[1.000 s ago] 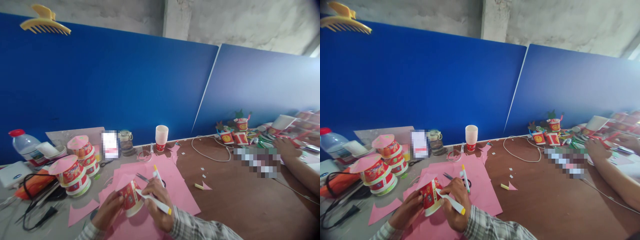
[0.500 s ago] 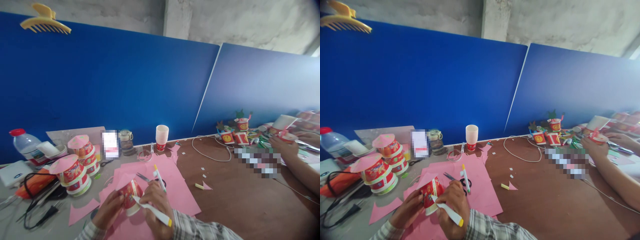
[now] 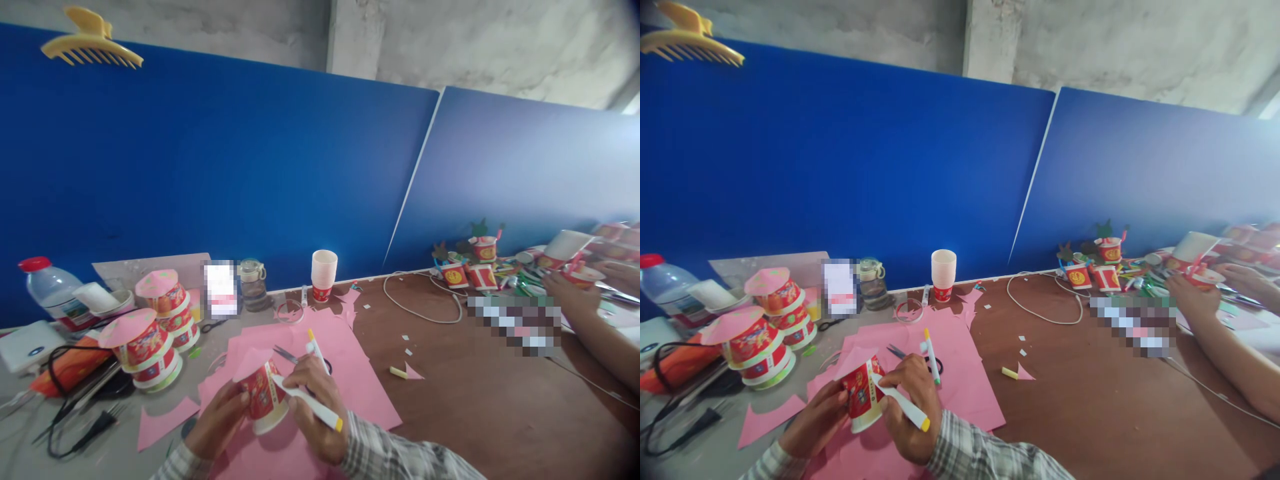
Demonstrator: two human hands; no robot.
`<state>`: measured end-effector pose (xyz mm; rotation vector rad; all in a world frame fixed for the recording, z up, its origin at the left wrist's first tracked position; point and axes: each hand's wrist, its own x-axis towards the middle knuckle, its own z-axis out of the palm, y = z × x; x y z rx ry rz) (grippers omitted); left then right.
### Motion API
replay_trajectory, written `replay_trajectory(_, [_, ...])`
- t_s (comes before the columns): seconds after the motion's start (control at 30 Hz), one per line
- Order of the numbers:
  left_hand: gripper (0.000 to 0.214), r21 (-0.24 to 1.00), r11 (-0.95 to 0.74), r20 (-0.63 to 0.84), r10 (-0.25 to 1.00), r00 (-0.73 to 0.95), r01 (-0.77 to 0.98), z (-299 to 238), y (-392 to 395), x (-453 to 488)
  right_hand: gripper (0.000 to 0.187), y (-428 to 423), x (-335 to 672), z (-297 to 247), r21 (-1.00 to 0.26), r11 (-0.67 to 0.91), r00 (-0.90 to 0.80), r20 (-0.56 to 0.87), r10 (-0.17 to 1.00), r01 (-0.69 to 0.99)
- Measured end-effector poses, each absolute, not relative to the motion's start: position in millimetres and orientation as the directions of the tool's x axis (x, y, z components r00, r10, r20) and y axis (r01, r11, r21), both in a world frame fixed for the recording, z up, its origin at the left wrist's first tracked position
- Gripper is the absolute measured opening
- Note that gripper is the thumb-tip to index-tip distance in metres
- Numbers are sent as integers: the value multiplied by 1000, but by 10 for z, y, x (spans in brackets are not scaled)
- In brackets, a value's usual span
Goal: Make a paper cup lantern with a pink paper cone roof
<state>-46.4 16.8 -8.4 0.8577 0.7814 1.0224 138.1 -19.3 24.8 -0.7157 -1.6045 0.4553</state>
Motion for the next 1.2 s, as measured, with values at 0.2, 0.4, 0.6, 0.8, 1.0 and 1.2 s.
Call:
replay_trajectory(0.2, [39,873,272,-158,943,294,-404,-75,167,-475,11,-174,1374,209,-669,700,1,723,691,250])
replay_trajectory(0.4, [42,868,264,-171,954,246,-421,-95,160,-483,15,-164,1374,231,-682,682,47,716,697,264])
replay_trajectory(0.6, [41,874,266,-148,943,299,-406,-143,179,-492,11,-178,1381,243,-685,697,-11,712,702,212])
replay_trajectory(0.8, [40,879,273,-141,933,332,-392,-139,179,-496,12,-171,1390,215,-686,691,14,712,702,228])
replay_trajectory(1.0, [40,879,271,-139,932,334,-391,-90,168,-474,11,-198,1373,235,-660,726,-54,731,680,193])
replay_trajectory(1.2, [39,876,267,-138,936,323,-402,-118,178,-487,12,-170,1372,211,-675,695,30,722,691,247])
